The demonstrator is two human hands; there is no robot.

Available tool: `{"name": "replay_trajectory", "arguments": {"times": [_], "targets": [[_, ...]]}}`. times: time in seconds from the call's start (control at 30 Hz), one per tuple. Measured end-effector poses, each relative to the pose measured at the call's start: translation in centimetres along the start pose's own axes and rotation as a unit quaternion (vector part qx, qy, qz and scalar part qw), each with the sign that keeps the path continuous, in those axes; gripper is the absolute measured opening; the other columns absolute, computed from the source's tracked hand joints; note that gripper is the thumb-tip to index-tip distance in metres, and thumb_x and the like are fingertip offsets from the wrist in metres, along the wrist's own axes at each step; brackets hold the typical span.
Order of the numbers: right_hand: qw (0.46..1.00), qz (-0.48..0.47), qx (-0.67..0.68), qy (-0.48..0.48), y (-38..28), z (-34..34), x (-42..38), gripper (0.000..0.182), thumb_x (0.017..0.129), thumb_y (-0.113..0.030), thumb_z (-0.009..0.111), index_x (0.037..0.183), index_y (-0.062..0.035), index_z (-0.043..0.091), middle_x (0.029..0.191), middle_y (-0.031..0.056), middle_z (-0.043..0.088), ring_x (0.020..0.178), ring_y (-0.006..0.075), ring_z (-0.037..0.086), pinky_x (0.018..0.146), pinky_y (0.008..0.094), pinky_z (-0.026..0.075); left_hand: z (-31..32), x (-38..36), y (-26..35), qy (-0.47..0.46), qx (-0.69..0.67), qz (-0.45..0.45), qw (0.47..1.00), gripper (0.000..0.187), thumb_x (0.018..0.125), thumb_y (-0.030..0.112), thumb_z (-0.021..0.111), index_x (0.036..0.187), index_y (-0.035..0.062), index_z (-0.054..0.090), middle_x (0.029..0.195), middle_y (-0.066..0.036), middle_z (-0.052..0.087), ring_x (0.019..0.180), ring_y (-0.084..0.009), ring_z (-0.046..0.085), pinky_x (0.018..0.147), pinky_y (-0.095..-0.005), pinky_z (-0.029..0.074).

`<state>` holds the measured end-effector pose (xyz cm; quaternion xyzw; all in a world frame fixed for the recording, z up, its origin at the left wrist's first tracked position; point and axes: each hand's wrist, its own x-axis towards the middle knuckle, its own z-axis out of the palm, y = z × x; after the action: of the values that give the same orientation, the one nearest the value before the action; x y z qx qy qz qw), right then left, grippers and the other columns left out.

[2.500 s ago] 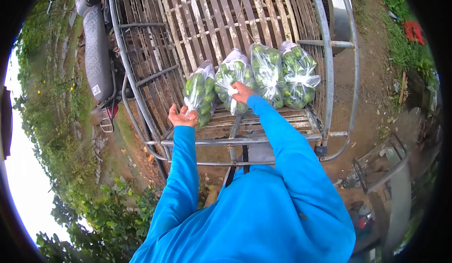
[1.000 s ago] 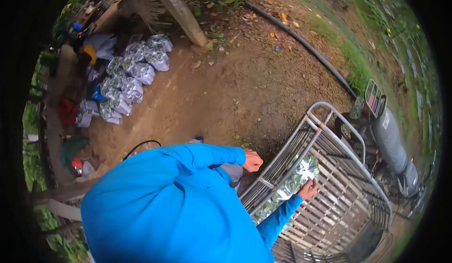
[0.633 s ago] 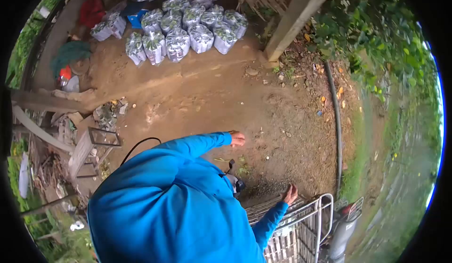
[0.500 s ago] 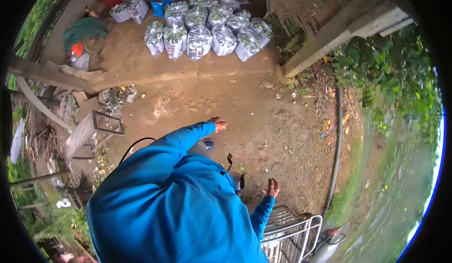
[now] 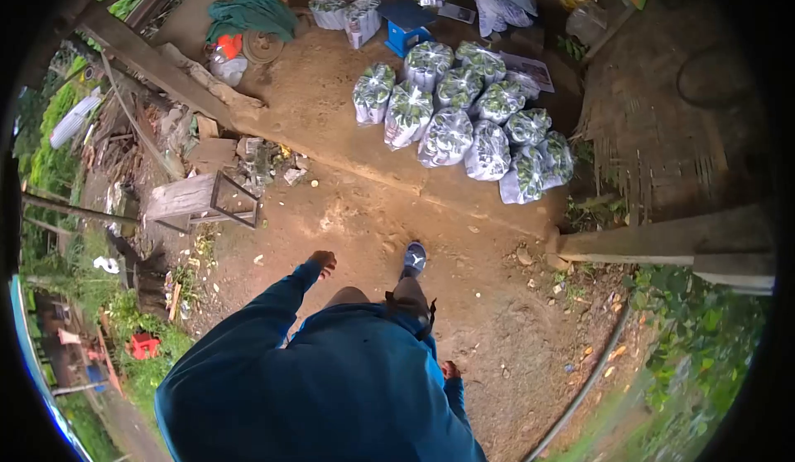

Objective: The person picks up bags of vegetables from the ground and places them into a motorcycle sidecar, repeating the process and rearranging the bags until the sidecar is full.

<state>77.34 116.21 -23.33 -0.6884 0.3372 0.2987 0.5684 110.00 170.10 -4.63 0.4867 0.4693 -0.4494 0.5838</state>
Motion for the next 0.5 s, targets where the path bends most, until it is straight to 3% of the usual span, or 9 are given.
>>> {"name": "replay_trajectory", "arguments": {"times": [0.07,0.13,0.17,0.2,0.23,0.27,0.33,0.4,0.5], "targets": [[0.992,0.110,0.041,-0.045,-12.8,-0.1,1.3,0.016,0.073,-0.022,0.057,0.068,-0.0124,0.046,0.057,0.0043,0.040,0.042,0.0144,0.037,0.037,0.0289,0.031,-0.5,0.1,-0.7,0.076,0.103,0.016,0.992,0.018,0.078,0.018,0.039,0.061,0.0142,0.040,0.049,0.004,0.029,0.035,-0.0061,0.020,0.033,-0.0237,0.014],[0.981,0.152,0.077,-0.091,-24.1,0.2,2.2,0.020,0.072,-0.019,0.056,0.062,-0.0132,0.040,0.052,0.0028,0.034,0.035,0.0141,0.030,0.032,0.0287,0.025,-1.1,-1.5,-0.5,0.090,0.087,-0.027,0.992,0.015,0.080,0.021,0.040,0.069,0.0133,0.048,0.055,0.002,0.043,0.035,-0.0082,0.032,0.032,-0.0245,0.025],[0.960,0.250,0.127,-0.023,-30.8,1.0,3.3,0.026,0.072,-0.019,0.055,0.059,-0.0132,0.034,0.051,0.0020,0.028,0.034,0.0130,0.024,0.032,0.0289,0.023,-1.3,-3.1,-0.5,0.097,0.074,-0.028,0.992,0.015,0.080,0.021,0.040,0.069,0.0133,0.048,0.055,0.002,0.043,0.035,-0.0082,0.032,0.032,-0.0245,0.025],[0.944,0.293,0.105,-0.110,-32.7,-0.5,8.8,0.013,0.071,-0.019,0.056,0.068,-0.0122,0.045,0.057,0.0021,0.039,0.042,0.0131,0.035,0.037,0.0289,0.034,-1.4,-4.7,-0.2,0.100,0.082,0.038,0.991,0.016,0.081,0.025,0.042,0.077,0.0125,0.051,0.063,-0.001,0.050,0.039,-0.0098,0.040,0.035,-0.0248,0.032],[0.971,0.227,-0.058,0.039,-40.6,1.9,8.2,0.019,0.070,-0.019,0.056,0.061,-0.0127,0.041,0.051,0.0005,0.032,0.038,0.0115,0.030,0.035,0.0277,0.028,-1.3,-5.8,0.1,0.102,0.092,0.102,0.985,0.020,0.082,0.029,0.044,0.084,0.0116,0.054,0.071,-0.003,0.057,0.043,-0.0114,0.047,0.039,-0.0252,0.039],[0.978,0.192,-0.083,0.007,-44.2,1.4,12.1,0.016,0.071,-0.022,0.055,0.064,-0.0122,0.044,0.052,0.0003,0.033,0.039,0.0114,0.030,0.037,0.0274,0.028,-1.8,-6.2,0.0,0.102,0.082,0.099,0.986,0.020,0.082,0.029,0.044,0.084,0.0116,0.054,0.071,-0.003,0.057,0.043,-0.0114,0.047,0.039,-0.0252,0.039],[0.989,0.088,-0.115,-0.022,-53.6,1.9,17.3,0.013,0.073,-0.025,0.055,0.074,-0.0123,0.049,0.062,0.0002,0.041,0.047,0.0120,0.037,0.039,0.0273,0.031,-3.7,-6.3,-0.6,0.073,-0.024,0.239,0.968,0.033,0.083,0.038,0.046,0.097,0.0095,0.055,0.087,-0.006,0.061,0.053,-0.0131,0.056,0.048,-0.0257,0.046],[0.985,-0.001,-0.168,-0.033,-62.8,3.5,20.9,0.021,0.074,-0.034,0.057,0.078,-0.0135,0.052,0.067,0.0002,0.048,0.054,0.0134,0.046,0.049,0.0319,0.041,-4.3,-6.9,-0.5,0.102,-0.112,0.301,0.941,0.044,0.080,0.049,0.050,0.094,0.0077,0.054,0.081,-0.005,0.058,0.049,-0.0095,0.050,0.045,-0.0222,0.040],[0.981,-0.058,-0.177,-0.044,-72.6,6.9,25.2,0.032,0.074,-0.037,0.058,0.093,-0.0108,0.055,0.082,0.0028,0.056,0.069,0.0176,0.053,0.061,0.0374,0.045,-5.7,-6.5,0.3,0.144,-0.215,0.245,0.934,0.043,0.080,0.049,0.050,0.092,0.0080,0.054,0.081,-0.006,0.058,0.049,-0.0105,0.049,0.046,-0.0234,0.040]]}}
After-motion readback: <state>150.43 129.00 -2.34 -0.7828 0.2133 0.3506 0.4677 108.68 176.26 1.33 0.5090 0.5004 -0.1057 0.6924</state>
